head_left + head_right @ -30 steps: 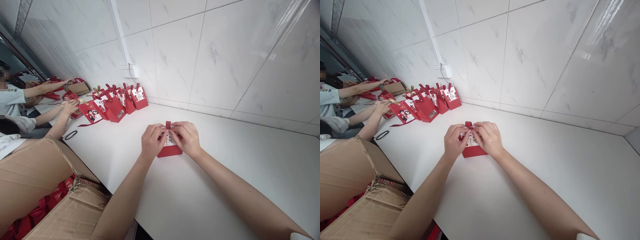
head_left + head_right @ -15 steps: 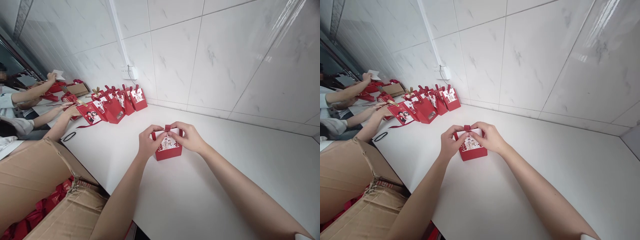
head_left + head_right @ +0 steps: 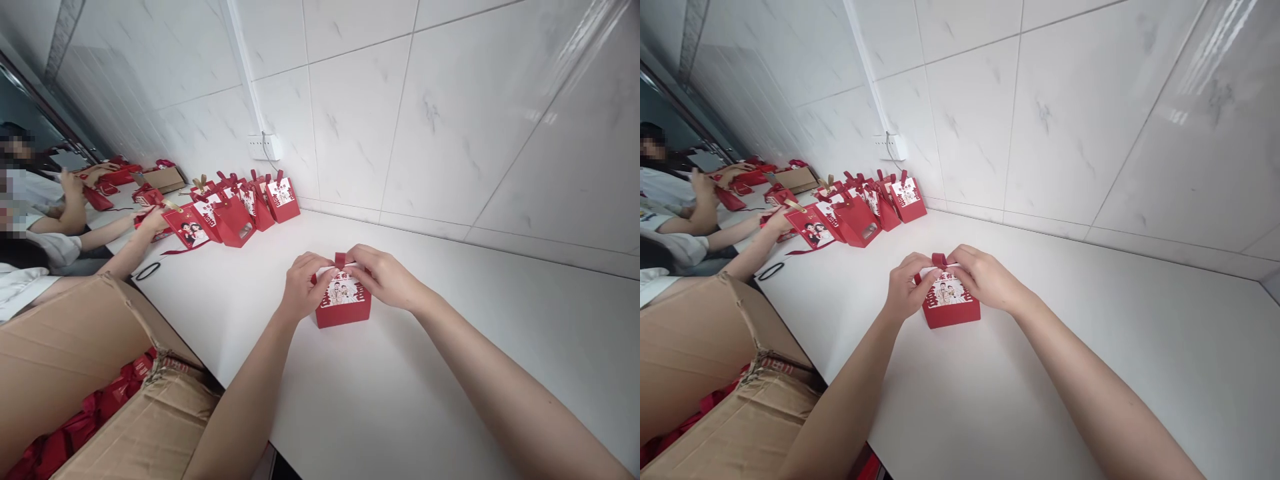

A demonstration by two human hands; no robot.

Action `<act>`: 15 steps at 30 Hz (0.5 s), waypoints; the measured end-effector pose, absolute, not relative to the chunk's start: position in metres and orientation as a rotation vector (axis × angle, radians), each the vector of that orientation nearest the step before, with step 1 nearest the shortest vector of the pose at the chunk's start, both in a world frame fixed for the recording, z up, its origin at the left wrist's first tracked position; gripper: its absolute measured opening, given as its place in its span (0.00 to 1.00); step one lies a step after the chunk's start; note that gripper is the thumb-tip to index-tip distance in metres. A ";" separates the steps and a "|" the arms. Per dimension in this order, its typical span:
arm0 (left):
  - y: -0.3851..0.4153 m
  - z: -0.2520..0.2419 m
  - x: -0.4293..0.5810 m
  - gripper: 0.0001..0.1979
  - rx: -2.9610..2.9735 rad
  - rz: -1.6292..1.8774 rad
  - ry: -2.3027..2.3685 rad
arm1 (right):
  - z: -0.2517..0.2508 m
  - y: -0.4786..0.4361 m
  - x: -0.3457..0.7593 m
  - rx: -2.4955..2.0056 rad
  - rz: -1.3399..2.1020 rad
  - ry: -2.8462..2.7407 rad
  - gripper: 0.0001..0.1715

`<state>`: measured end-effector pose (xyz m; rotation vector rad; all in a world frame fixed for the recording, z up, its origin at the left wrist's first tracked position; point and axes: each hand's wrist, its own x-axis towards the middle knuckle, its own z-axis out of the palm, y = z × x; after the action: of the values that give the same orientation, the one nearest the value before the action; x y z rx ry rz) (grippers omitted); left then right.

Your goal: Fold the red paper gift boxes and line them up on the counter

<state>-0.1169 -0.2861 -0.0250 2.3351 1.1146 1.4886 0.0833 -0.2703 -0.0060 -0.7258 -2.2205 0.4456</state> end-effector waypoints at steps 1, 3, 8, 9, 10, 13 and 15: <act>-0.287 -0.024 -0.117 0.05 2.335 1.467 1.113 | -0.004 -0.271 0.085 -0.744 0.447 -2.229 0.09; -0.289 -0.023 -0.118 0.07 2.319 1.417 1.124 | -0.001 -0.273 0.089 -0.780 0.436 -2.261 0.09; -0.295 -0.020 -0.120 0.07 2.233 1.456 1.103 | 0.009 -0.278 0.098 -0.805 0.387 -2.284 0.09; -0.296 -0.020 -0.119 0.06 2.212 1.471 1.097 | 0.011 -0.280 0.100 -0.808 0.402 -2.274 0.09; -0.297 -0.020 -0.118 0.08 2.189 1.478 1.092 | 0.013 -0.281 0.101 -0.815 0.428 -2.268 0.09; -0.298 -0.020 -0.113 0.10 2.106 1.441 1.108 | 0.020 -0.288 0.103 -0.857 0.512 -2.277 0.09; -0.300 -0.021 -0.109 0.10 1.982 1.403 1.162 | 0.025 -0.292 0.102 -0.891 0.549 -2.287 0.09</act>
<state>-0.1087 -0.2996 -0.0213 1.9825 1.1622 1.4026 0.1021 -0.2923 0.0251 -0.8911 -2.2870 0.5491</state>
